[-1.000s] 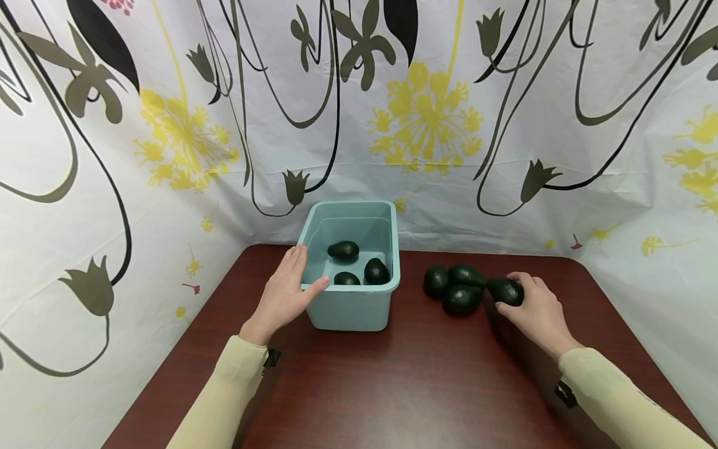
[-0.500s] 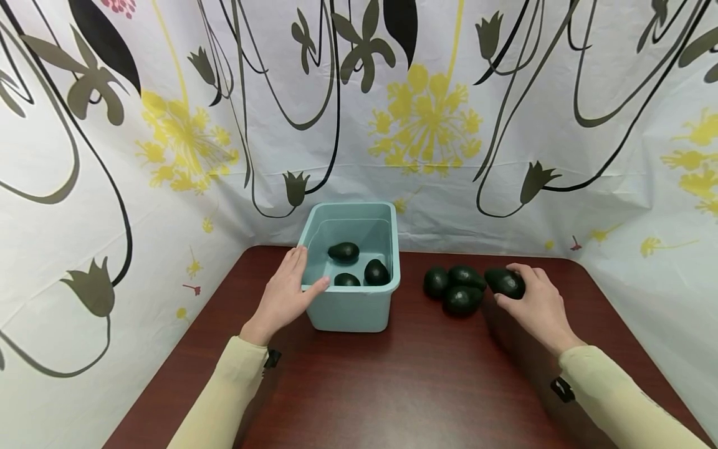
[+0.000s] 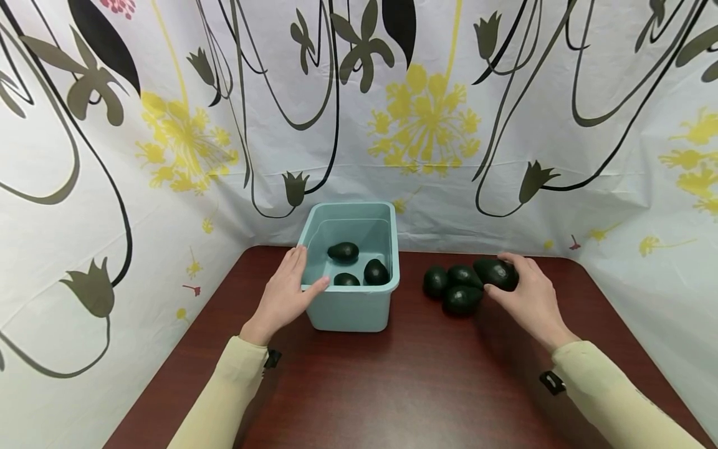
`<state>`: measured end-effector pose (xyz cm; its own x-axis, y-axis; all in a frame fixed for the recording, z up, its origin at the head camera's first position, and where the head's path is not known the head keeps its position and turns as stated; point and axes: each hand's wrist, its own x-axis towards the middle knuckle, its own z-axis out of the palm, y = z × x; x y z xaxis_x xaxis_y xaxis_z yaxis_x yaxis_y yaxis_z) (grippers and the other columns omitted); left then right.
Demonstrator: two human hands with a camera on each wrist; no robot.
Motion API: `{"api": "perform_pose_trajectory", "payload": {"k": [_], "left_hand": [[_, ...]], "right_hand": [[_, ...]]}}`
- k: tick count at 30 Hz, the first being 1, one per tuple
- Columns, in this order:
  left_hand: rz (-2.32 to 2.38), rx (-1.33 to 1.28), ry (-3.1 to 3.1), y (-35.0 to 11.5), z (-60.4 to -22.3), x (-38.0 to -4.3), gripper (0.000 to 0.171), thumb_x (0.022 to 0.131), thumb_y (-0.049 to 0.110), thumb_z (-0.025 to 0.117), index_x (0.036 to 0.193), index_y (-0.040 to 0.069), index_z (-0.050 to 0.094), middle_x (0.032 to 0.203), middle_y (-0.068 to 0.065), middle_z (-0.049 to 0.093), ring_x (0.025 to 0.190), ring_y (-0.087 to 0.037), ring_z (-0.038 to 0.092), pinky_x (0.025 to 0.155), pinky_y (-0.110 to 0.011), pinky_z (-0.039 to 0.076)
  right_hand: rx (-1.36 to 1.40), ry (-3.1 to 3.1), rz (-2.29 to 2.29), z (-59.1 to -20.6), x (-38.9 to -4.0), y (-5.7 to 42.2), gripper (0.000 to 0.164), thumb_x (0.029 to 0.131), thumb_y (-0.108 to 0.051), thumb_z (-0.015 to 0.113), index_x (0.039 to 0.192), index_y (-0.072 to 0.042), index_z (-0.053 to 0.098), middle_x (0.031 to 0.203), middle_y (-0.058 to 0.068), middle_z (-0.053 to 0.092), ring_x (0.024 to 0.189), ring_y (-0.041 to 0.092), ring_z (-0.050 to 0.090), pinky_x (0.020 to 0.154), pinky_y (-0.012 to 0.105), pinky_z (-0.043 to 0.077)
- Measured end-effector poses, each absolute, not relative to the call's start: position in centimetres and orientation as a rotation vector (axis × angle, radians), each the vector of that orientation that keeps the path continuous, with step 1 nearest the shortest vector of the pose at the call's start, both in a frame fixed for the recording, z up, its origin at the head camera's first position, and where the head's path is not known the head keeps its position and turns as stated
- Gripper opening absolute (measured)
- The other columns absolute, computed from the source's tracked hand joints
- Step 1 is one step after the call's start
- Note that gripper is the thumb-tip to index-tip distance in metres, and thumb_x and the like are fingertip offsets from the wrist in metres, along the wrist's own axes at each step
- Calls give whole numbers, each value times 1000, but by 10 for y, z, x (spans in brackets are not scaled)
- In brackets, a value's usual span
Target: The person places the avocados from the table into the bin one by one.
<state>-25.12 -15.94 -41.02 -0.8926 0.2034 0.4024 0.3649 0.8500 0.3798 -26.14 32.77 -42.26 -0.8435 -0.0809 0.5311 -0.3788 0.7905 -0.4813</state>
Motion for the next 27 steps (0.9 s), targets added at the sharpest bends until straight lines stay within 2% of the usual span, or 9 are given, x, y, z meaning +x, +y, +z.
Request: {"api": "perform_pose_trajectory", "payload": {"k": [6,12,21,27], "left_hand": [[-650,-422,-2680,-160,-411,-251,105,91,79,40,158,0,24,166,-12,20,153,-26,13,115,-47,30],[-657,-425,-2672,-160,-411,-252,105,91,79,40,159,0,23,166,-12,20,153,-25,14,115,-48,31],[-649,-429,-2664,-159,-411,-253,105,91,79,39,158,0,24,165,-15,22,152,-26,14,115,-48,31],[-654,-421,-2676,-160,-411,-252,106,91,81,38,159,0,24,166,-12,20,153,-26,13,115,-47,30]], "right_hand": [[384,-2415,845,-416,-261,316,63,82,-28,86,137,-16,58,118,6,59,88,13,51,72,20,37],[408,-2372,895,-406,-259,302,67,81,-28,86,141,-22,57,123,3,59,87,8,54,71,12,39],[456,-2340,942,-394,-262,282,68,82,-30,85,143,-23,55,129,0,58,85,7,56,70,15,42],[494,-2325,964,-388,-266,269,67,84,-30,84,143,-23,55,130,-3,58,89,7,54,72,17,41]]}}
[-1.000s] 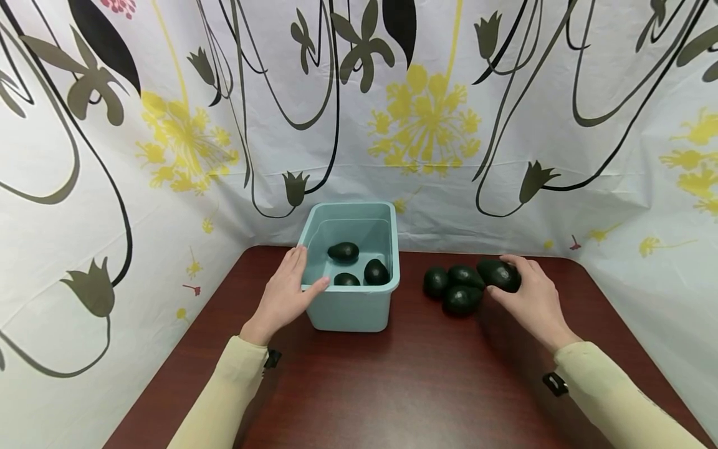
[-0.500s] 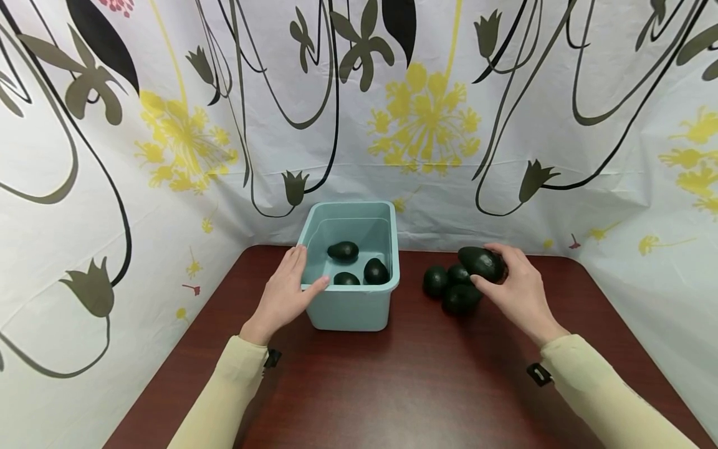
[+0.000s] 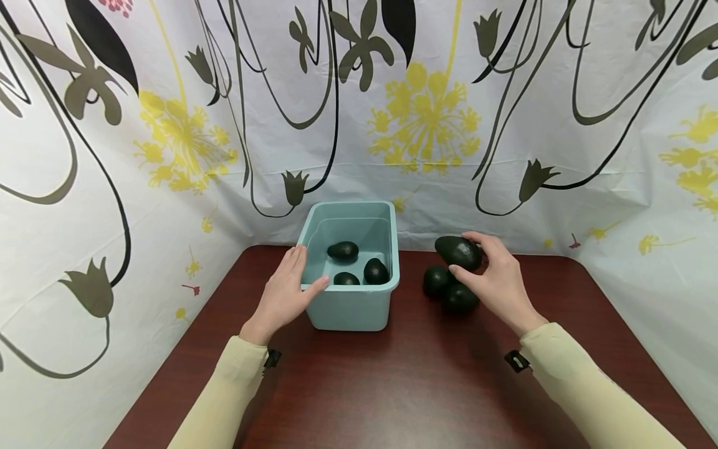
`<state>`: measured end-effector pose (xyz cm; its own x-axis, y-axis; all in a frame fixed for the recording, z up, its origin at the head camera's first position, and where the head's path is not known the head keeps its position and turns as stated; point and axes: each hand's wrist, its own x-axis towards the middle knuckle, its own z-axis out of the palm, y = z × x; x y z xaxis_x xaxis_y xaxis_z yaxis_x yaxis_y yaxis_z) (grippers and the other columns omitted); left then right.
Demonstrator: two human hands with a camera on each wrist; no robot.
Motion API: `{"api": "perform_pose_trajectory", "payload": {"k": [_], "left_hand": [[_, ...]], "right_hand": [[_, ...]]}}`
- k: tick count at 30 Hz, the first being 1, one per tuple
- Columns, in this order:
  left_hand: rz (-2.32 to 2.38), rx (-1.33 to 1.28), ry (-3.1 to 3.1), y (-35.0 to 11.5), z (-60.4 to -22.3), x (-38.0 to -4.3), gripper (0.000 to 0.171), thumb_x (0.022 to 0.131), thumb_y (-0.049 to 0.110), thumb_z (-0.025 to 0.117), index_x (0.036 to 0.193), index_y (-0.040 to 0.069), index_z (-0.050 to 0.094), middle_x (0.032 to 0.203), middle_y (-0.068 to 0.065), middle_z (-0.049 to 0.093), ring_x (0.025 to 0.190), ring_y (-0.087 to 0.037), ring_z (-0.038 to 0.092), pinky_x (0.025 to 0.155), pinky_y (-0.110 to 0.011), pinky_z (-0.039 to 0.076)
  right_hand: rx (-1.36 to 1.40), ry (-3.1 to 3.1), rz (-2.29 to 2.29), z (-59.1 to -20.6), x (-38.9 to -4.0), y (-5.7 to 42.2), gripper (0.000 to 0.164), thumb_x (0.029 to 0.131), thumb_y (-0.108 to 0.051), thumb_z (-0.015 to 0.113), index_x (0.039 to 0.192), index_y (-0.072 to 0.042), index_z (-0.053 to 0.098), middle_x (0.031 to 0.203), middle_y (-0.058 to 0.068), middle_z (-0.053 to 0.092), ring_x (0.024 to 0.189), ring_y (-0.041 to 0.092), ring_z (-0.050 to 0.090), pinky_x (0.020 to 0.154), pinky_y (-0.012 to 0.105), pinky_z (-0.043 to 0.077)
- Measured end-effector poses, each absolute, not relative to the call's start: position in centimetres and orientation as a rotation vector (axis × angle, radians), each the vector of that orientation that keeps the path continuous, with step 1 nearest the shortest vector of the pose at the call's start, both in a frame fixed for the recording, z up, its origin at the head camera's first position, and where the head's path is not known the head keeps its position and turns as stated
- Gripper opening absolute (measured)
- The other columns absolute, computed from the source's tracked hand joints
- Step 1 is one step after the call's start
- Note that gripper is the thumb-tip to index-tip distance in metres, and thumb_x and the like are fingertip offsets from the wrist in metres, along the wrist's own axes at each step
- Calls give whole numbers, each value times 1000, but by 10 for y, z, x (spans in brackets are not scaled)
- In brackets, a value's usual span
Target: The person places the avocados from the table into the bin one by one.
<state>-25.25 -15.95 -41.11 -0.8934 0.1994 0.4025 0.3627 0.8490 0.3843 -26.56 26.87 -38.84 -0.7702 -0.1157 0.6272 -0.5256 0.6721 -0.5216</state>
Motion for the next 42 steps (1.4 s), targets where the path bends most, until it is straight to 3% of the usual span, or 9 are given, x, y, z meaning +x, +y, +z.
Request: {"api": "perform_pose_trajectory", "payload": {"k": [10,16,19,25,30,34,38,42], "left_hand": [[-655,-423,-2674,-160,-411,-253,105,91,79,39,158,-1,25,166,-12,20,153,-25,13,115,-48,30],[-649,-423,-2674,-160,-410,-254,105,91,79,40,158,-2,26,166,-12,20,153,-25,13,115,-47,30],[-651,-420,-2672,-160,-410,-253,105,91,79,39,157,-2,26,165,-12,21,153,-25,14,115,-48,30],[-658,-419,-2665,-161,-410,-253,105,91,79,40,158,-1,25,165,-13,21,152,-25,14,115,-48,30],[-654,-432,-2659,-160,-410,-254,104,92,78,41,157,-2,26,164,-16,23,152,-27,15,115,-48,30],[-653,-437,-2652,-160,-411,-254,104,92,77,42,157,-2,26,164,-17,24,152,-28,16,114,-49,31],[-656,-432,-2650,-161,-412,-254,104,92,78,41,158,-1,25,164,-16,24,152,-27,15,114,-49,32],[-658,-432,-2648,-161,-413,-254,104,92,78,41,158,-1,26,164,-16,25,152,-26,15,114,-48,33]], "right_hand": [[560,-2311,1031,-377,-273,241,66,84,-33,83,144,-29,55,136,-7,56,117,16,55,85,18,43],[605,-2336,1051,-369,-275,222,65,86,-39,81,145,-34,53,139,-9,54,122,17,53,87,31,46],[631,-2331,1067,-366,-276,212,65,86,-39,81,144,-34,53,138,-9,53,123,17,52,88,39,46],[708,-2326,1113,-364,-281,189,64,86,-41,80,143,-34,53,131,-7,54,117,15,54,83,35,52],[780,-2314,1158,-365,-287,173,63,86,-39,81,143,-30,54,127,-7,54,111,13,56,81,39,54],[821,-2324,1161,-367,-291,162,62,86,-40,81,141,-34,54,128,-10,54,109,8,57,83,37,54],[860,-2345,1141,-369,-296,154,62,86,-38,81,142,-32,55,131,-10,55,112,9,56,86,42,53],[872,-2376,1117,-372,-299,147,61,87,-36,81,142,-31,55,131,-8,55,109,12,57,83,42,52]]}}
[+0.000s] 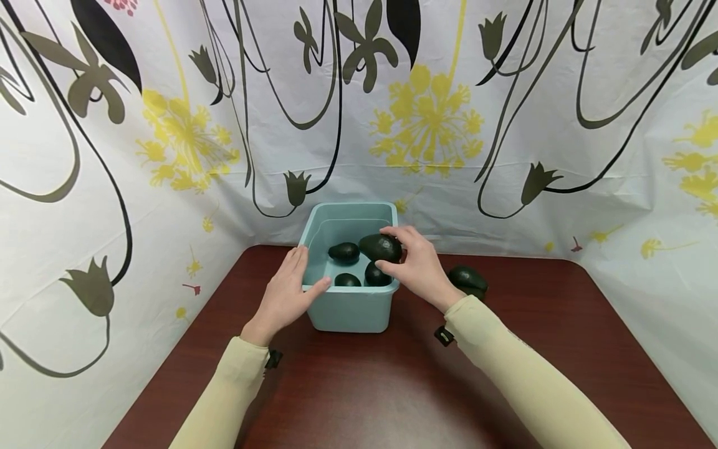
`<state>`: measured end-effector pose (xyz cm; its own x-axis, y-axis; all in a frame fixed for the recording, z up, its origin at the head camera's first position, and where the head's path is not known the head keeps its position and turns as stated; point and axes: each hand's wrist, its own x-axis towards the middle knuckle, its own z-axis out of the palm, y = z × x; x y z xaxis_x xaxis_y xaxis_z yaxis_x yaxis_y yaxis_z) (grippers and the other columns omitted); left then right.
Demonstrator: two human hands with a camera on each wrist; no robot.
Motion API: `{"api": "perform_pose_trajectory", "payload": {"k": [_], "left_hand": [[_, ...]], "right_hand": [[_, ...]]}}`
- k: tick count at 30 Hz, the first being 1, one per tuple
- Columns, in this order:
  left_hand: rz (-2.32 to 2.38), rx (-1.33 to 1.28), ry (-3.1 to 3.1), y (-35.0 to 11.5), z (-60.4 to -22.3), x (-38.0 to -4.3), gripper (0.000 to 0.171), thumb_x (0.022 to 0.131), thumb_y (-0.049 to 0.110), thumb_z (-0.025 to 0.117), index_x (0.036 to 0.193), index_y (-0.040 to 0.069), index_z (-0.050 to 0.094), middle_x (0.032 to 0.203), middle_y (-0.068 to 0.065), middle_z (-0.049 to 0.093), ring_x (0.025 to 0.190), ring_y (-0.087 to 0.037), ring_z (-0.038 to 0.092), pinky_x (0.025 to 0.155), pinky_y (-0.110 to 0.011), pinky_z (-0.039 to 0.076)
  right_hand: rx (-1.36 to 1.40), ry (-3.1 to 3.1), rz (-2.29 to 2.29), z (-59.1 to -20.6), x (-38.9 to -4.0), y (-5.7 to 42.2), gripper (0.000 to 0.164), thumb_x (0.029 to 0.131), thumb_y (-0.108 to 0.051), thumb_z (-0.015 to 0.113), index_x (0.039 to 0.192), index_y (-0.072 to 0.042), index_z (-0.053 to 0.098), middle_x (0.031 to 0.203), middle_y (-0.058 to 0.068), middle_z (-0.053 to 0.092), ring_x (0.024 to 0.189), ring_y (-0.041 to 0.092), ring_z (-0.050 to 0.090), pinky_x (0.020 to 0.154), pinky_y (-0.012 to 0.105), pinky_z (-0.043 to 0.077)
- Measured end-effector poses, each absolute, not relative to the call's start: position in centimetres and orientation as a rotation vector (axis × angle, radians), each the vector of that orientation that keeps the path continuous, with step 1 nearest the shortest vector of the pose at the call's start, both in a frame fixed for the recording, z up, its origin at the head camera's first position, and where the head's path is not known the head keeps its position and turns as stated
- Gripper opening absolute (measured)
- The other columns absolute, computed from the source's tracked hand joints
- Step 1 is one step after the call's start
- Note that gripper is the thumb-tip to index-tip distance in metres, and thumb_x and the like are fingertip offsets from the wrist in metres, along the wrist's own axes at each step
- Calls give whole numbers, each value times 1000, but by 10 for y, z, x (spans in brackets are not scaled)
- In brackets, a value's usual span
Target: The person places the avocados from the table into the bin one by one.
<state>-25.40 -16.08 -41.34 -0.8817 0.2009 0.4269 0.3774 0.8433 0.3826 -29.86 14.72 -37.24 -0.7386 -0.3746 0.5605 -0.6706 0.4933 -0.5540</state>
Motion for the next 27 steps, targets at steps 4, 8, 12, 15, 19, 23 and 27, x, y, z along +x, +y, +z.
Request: {"api": "perform_pose_trajectory", "payload": {"k": [4,8,12,15,19,23,27], "left_hand": [[-655,-426,-2653,-161,-414,-254,105,91,79,40,158,0,25,164,-15,24,152,-25,15,113,-48,33],[-654,-421,-2664,-161,-413,-253,105,91,79,40,158,0,25,164,-15,24,152,-25,14,114,-48,32],[-660,-422,-2668,-160,-411,-253,105,91,79,39,158,0,24,164,-16,23,152,-25,15,114,-49,32],[-659,-418,-2671,-160,-410,-252,105,91,80,39,159,1,24,164,-15,24,152,-25,15,113,-49,33],[-652,-415,-2673,-161,-410,-253,106,91,80,38,158,1,25,164,-16,24,152,-25,17,113,-50,33],[-655,-423,-2669,-161,-410,-253,107,91,81,37,158,-1,25,164,-16,24,151,-26,17,113,-50,33],[-658,-421,-2676,-160,-409,-252,107,90,81,37,158,-1,25,164,-16,23,152,-26,16,113,-50,33]], "right_hand": [[871,-2407,1086,-375,-301,142,59,87,-39,80,141,-32,56,130,-8,54,97,11,56,75,36,50],[882,-2428,1072,-376,-305,137,58,88,-38,79,141,-33,56,128,-9,54,94,12,55,75,37,50],[910,-2432,1037,-375,-307,132,60,87,-36,80,142,-29,56,130,-5,54,103,16,56,81,42,50],[927,-2436,1015,-374,-309,128,60,87,-34,81,142,-26,56,131,-3,55,109,18,57,86,43,49],[943,-2457,991,-374,-313,125,60,87,-33,80,141,-26,56,131,-4,54,112,19,57,90,44,50],[962,-2476,977,-377,-317,123,57,89,-31,79,141,-25,56,131,-2,53,112,20,58,92,43,50],[963,-2479,1005,-377,-317,123,55,89,-25,79,139,-25,56,131,-2,52,111,19,59,95,40,51]]}}
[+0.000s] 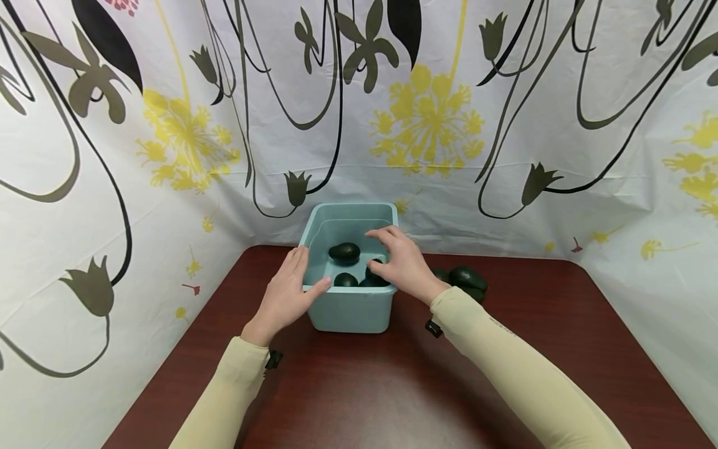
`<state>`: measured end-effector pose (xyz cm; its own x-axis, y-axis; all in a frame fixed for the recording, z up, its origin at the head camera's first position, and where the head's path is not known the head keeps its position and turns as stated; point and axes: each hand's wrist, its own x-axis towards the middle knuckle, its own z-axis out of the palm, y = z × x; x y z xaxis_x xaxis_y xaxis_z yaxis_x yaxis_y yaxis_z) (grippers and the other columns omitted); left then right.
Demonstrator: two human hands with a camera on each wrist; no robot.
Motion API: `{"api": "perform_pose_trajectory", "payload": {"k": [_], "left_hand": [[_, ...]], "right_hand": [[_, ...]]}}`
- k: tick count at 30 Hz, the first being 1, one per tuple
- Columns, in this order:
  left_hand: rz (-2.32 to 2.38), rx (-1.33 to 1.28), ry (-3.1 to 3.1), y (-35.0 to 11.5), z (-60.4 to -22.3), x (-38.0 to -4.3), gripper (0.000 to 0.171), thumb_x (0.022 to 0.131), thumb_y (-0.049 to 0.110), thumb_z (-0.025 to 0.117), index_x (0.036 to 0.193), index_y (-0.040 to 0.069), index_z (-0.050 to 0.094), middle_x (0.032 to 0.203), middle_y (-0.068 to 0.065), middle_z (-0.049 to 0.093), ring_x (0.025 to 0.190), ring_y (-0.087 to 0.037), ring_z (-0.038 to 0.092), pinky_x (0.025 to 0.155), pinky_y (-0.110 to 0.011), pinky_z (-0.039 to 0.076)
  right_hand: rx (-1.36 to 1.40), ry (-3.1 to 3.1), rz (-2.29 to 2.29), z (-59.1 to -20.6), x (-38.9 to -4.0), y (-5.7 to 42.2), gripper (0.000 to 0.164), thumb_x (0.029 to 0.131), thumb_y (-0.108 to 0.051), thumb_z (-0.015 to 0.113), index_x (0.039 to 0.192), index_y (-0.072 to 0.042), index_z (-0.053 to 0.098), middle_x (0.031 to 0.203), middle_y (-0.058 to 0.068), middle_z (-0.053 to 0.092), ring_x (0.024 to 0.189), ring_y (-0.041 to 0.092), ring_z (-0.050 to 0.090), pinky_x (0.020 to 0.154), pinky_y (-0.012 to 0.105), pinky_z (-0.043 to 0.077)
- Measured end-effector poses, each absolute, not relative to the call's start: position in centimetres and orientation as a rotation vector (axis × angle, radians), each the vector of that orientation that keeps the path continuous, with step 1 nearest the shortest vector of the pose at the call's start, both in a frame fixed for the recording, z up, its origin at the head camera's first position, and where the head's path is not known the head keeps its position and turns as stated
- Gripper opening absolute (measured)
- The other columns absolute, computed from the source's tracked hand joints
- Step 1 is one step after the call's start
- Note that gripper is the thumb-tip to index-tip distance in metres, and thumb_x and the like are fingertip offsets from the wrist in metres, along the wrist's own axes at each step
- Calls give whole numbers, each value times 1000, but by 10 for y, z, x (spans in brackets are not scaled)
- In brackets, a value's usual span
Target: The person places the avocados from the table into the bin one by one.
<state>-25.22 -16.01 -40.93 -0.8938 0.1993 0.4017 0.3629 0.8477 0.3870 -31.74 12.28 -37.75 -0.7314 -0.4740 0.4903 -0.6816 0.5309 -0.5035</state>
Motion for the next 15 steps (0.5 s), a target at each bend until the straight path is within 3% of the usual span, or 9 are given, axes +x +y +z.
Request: {"api": "perform_pose_trajectory", "payload": {"k": [15], "left_hand": [[-673,-423,-2667,-159,-410,-252,105,91,79,40,158,-1,26,164,-16,24,152,-27,16,114,-50,32]], "right_hand": [[991,-2402,1030,-371,-310,136,47,93,-24,75,137,-27,58,130,-5,53,110,15,60,94,40,52]]}}
